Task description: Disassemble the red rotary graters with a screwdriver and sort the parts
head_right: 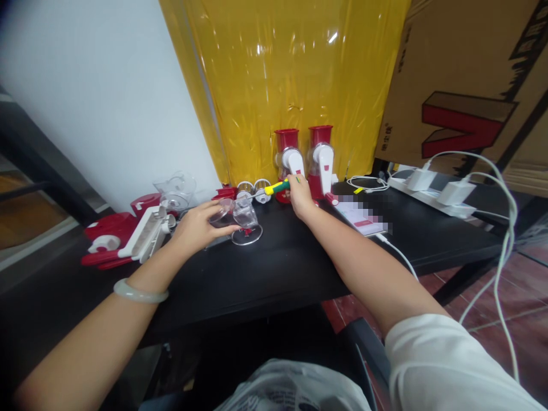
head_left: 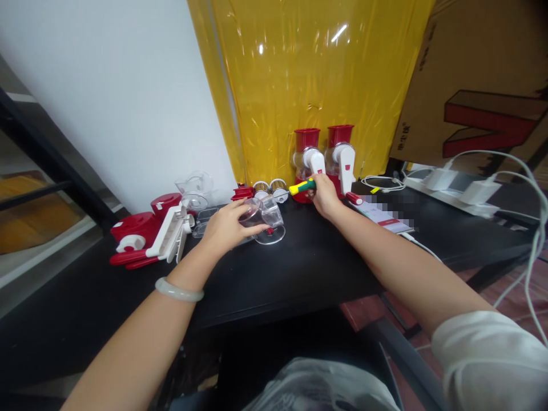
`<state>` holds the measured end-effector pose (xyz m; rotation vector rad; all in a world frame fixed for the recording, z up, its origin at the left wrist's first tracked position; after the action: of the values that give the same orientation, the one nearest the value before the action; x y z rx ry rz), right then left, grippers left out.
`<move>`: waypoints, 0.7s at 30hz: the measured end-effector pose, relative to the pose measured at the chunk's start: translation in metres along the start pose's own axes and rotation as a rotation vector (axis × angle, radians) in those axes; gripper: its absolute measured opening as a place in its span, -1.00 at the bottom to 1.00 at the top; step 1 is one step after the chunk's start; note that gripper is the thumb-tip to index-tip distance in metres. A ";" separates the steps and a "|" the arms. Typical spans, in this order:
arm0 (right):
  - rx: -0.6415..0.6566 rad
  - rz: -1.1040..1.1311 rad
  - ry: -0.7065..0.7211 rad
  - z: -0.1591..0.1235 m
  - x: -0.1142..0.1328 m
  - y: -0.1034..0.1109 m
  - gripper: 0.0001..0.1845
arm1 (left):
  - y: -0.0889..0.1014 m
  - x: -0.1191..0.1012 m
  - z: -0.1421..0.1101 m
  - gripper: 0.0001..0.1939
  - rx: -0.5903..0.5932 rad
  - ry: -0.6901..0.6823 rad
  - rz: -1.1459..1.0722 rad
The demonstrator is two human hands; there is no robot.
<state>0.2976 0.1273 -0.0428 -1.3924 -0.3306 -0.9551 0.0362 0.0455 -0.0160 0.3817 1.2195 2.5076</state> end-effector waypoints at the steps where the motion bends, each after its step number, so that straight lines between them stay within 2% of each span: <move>1: -0.016 0.038 0.002 -0.001 0.001 -0.001 -0.89 | 0.000 0.000 0.000 -0.48 -0.004 -0.003 0.001; 4: -0.015 0.100 -0.033 -0.001 0.000 -0.002 -0.91 | 0.000 0.000 -0.001 -0.47 -0.003 -0.006 0.010; 10: 0.026 -0.100 0.034 0.005 -0.003 0.005 -0.63 | 0.000 0.000 0.000 -0.46 -0.002 -0.012 0.012; 13: 0.030 -0.112 0.013 0.003 -0.002 0.004 -0.70 | 0.000 0.000 0.000 -0.47 -0.008 -0.012 0.011; 17: -0.024 0.017 -0.058 -0.001 -0.001 -0.001 -0.87 | 0.000 -0.001 0.000 -0.47 -0.017 -0.008 0.011; 21: -0.006 0.062 -0.072 0.002 -0.003 -0.001 -0.81 | 0.000 -0.001 0.000 -0.46 0.002 0.000 0.011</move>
<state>0.2961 0.1301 -0.0438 -1.4367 -0.3363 -0.8571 0.0368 0.0450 -0.0158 0.3898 1.2238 2.5155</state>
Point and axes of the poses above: each hand's wrist, its own z-axis towards the middle knuckle, its own y-axis out of the back of the hand, x = y × z, the point moved 4 cm from there along z, towards the middle knuckle, and after that the axes turned 15 degrees about z, right-handed, at the moved point
